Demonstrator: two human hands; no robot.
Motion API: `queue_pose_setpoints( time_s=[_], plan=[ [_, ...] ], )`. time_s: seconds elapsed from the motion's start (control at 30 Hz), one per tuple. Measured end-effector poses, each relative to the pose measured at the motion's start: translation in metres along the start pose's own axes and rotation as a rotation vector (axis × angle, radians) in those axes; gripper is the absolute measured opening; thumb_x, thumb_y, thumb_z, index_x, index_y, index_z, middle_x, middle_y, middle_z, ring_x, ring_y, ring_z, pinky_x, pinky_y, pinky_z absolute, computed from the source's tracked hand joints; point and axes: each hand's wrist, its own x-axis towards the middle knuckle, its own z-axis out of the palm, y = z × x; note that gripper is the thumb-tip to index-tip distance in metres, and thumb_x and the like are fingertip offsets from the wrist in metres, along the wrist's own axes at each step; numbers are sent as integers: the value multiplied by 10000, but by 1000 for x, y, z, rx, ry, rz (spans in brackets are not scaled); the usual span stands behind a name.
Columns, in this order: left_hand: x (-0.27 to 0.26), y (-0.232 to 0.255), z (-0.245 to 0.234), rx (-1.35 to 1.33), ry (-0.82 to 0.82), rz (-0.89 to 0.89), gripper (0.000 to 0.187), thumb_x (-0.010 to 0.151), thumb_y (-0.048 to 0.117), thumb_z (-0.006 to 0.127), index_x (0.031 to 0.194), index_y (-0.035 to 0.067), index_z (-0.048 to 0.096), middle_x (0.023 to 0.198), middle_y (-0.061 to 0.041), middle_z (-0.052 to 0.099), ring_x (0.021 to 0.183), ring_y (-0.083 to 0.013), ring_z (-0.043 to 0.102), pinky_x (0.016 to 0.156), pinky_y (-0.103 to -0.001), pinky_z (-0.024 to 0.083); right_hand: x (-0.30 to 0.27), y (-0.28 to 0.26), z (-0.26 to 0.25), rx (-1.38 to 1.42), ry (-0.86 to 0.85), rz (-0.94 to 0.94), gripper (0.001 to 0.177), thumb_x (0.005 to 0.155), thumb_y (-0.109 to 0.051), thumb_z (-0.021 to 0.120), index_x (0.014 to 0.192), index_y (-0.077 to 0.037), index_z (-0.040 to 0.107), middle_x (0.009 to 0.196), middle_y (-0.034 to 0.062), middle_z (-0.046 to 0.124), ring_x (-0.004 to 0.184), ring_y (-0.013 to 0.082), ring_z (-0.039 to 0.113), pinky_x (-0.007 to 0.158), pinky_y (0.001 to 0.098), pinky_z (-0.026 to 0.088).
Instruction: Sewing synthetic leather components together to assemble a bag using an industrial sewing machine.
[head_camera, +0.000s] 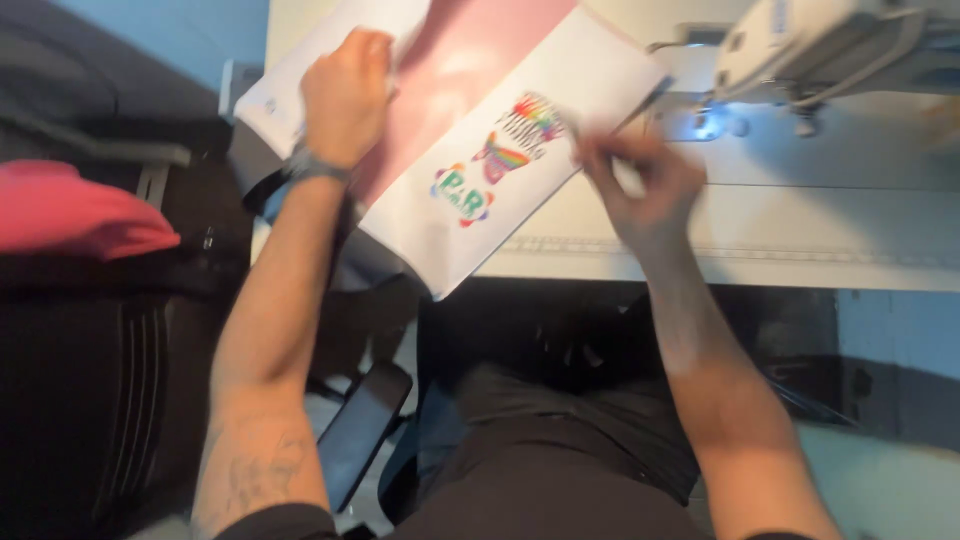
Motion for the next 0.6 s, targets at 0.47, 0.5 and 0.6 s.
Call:
queue_pose_setpoints(
  time_s=[0.47, 0.5, 0.6],
  plan=[
    [-217, 171, -85, -297, -286, 534, 260, 914, 265, 790, 1049, 66, 692, 988, -53, 736, 983, -243, 722, 864, -387, 550, -106, -41, -242, -1370, -119, 58, 459, 972, -134, 730, 1398, -6, 612, 1464, 234, 582, 1383, 390, 506, 1141, 549, 317],
    [-230, 170, -85, -312, -292, 545, 260, 914, 265, 790, 1049, 66, 692, 988, -53, 736, 983, -243, 722, 864, -387, 550, -139, -43, -250, -1384, -113, 71, 459, 972, -134, 730, 1398, -6, 612, 1464, 234, 582, 1383, 390, 506, 1141, 549, 317],
    [-265, 156, -79, -18, -370, 185, 428, 753, 317, 795, 1064, 47, 678, 1061, -119, 735, 973, -311, 720, 851, -446, 518, -226, -60, -250, -1305, 52, 91, 640, 1104, -143, 665, 1658, -3, 378, 1652, 271, 464, 1507, 403, 462, 1279, 550, 296]
  ],
)
